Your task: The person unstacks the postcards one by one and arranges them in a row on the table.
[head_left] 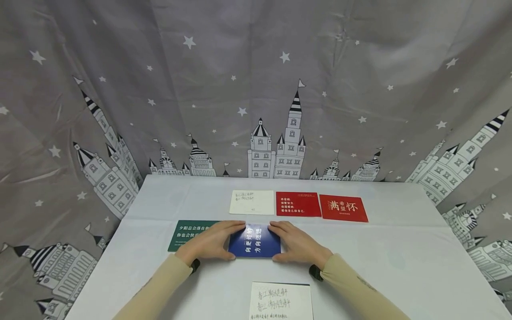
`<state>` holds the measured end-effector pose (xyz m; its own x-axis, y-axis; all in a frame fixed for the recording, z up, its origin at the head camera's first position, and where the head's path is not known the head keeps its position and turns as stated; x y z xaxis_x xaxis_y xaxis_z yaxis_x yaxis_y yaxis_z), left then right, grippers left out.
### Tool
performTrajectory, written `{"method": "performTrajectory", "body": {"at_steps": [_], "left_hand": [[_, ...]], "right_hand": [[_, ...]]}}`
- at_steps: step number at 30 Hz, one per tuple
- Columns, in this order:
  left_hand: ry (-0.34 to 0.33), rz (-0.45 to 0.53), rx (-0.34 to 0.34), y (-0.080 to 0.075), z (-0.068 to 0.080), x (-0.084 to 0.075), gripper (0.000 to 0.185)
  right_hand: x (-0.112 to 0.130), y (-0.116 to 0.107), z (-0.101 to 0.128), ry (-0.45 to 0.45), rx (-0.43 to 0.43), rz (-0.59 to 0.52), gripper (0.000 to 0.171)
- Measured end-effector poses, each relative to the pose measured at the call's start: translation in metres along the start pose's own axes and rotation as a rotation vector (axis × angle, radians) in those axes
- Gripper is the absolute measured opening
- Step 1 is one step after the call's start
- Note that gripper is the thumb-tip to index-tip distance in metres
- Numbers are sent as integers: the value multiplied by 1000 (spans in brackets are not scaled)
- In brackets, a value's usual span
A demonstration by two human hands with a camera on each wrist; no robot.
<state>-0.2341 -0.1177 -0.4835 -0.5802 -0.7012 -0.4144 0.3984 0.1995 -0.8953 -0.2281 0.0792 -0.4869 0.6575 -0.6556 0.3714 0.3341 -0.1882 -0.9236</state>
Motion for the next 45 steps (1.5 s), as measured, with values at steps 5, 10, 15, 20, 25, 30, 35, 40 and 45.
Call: {"method": "performTrajectory", "body": {"at_steps": [5,10,15,20,25,30,35,40,45], "left_hand": [[0,1,6,-1,-3,4,88],[-2,0,12,-3,-5,6,88],[-13,-13,12,-3,-6,11,88],[-19,-12,8,-3,-7,12,88],[-32,-12,10,-2,-8,12,87],[-38,-10,14,-2,-8,12,87],[-60,-4,31,-1,-9,14,87],[-56,-11,49,1,-9,15,86],[-54,-8,61,2,-9,16,87]], "right_hand": [[-2,0,-6,22,16,9,84],[-2,0,-11,33,28,7,85],[-4,1,-16,48,42,10,85],[-5,1,-19,59,47,24,85],[-5,3,-20,64,55,24,84],[-5,3,-21,58,56,30,84],[-4,3,-21,54,61,19,84],[-5,5,-21,54,65,17,85],[-6,5,-21,52,66,18,85]]}}
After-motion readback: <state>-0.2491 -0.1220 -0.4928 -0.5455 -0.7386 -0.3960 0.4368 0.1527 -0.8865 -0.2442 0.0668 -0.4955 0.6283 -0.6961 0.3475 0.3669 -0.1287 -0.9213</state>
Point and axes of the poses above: each hand's wrist, its own z-axis away from the middle knuckle, its own y-axis out of the palm, x = y × z, the point moved 7 cm from there along -z, towards the middle knuckle, and after that the axes turned 7 degrees about x, right-handed, at the moved point
